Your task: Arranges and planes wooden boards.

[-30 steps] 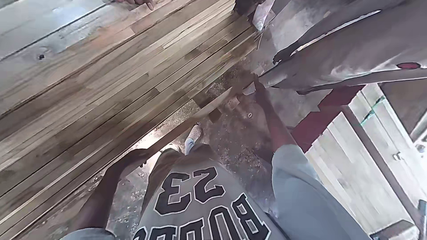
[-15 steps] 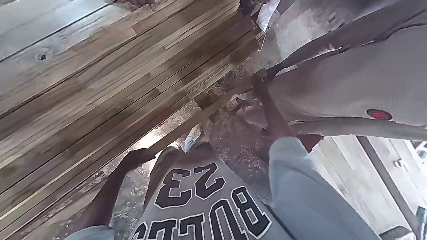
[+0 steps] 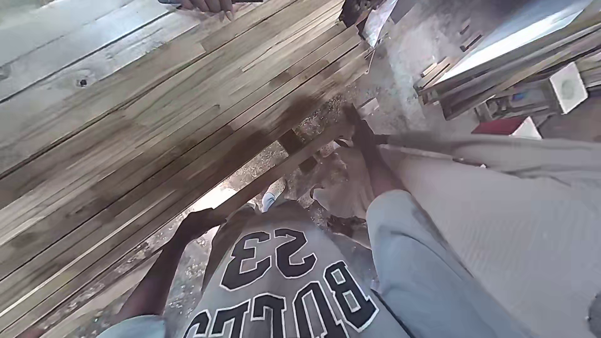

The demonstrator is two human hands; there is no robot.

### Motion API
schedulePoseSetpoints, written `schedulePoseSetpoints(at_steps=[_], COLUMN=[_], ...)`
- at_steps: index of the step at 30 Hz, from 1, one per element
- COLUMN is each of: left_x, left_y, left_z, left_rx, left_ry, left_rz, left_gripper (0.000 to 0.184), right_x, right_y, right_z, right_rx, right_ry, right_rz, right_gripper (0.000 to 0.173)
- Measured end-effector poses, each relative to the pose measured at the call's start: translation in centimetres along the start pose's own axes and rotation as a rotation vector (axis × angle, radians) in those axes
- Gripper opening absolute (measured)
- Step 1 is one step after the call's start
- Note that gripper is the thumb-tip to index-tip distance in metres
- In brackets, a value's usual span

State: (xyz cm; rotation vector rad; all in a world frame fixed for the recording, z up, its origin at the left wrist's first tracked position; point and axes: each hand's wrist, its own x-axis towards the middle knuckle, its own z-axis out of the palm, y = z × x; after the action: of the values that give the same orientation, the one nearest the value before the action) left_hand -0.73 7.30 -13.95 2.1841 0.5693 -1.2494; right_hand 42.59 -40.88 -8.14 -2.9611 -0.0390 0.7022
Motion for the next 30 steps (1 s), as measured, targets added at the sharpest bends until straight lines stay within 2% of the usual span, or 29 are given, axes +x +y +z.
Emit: schedulePoseSetpoints(at_steps=[2,4,7,8,9,10,11,14,17,19,22,25,27,30], left_x=[0.2,-0.5,-2.0,-1.9,-1.7,-1.6,-1.4,-1.0,-1.2,-1.3,-1.7,-0.8,1.0,2.4], left_y=[0.1,0.4,1.7,1.8,1.8,1.8,1.8,1.5,1.6,2.0,2.2,0.7,-1.3,-1.7], left_z=[-0.4,-0.4,0.1,0.5,1.1,1.9,2.5,3.3,4.0,3.6,2.9,-0.1,-1.0,-2.3], left_rx=[0.010,0.062,0.166,0.203,0.240,0.278,0.310,0.330,0.335,0.350,0.326,0.136,-0.088,-0.241], left_ry=[0.003,0.029,0.171,0.246,0.309,0.351,0.381,0.419,0.439,0.448,0.391,0.167,-0.011,-0.141], left_rz=[0.013,-0.014,-0.087,-0.091,-0.089,-0.086,-0.080,-0.062,-0.082,-0.102,-0.087,0.012,0.071,0.110], left_gripper=[0.067,0.070,0.078,0.076,0.075,0.074,0.071,0.067,0.070,0.072,0.071,0.074,0.065,0.061], right_x=[-1.1,-3.1,-2.0,-1.1,-0.3,0.5,1.3,3.3,2.9,0.2,-4.2,-6.9,-8.2,-10.7], right_y=[1.8,3.7,6.6,6.9,6.9,6.5,5.6,1.1,-2.9,-6.0,-8.0,-7.5,-7.1,-7.8], right_z=[-0.1,-1.6,-4.4,-5.5,-6.8,-7.9,-8.8,-9.6,-6.6,-5.5,-5.1,-5.8,-4.0,0.6], right_rx=[-0.028,-0.143,-0.215,-0.189,-0.149,-0.109,-0.066,0.039,0.010,0.007,0.029,0.260,0.413,0.502], right_ry=[-0.013,-0.060,-0.075,-0.052,-0.032,-0.017,-0.013,-0.104,-0.241,-0.288,-0.406,-0.451,-0.431,-0.285], right_rz=[0.000,0.028,0.176,0.198,0.172,0.128,0.088,0.067,0.045,-0.010,-0.025,0.152,0.189,0.055], right_gripper=[0.069,0.080,0.062,0.064,0.073,0.084,0.085,0.046,0.037,0.042,0.035,0.039,0.041,0.045])
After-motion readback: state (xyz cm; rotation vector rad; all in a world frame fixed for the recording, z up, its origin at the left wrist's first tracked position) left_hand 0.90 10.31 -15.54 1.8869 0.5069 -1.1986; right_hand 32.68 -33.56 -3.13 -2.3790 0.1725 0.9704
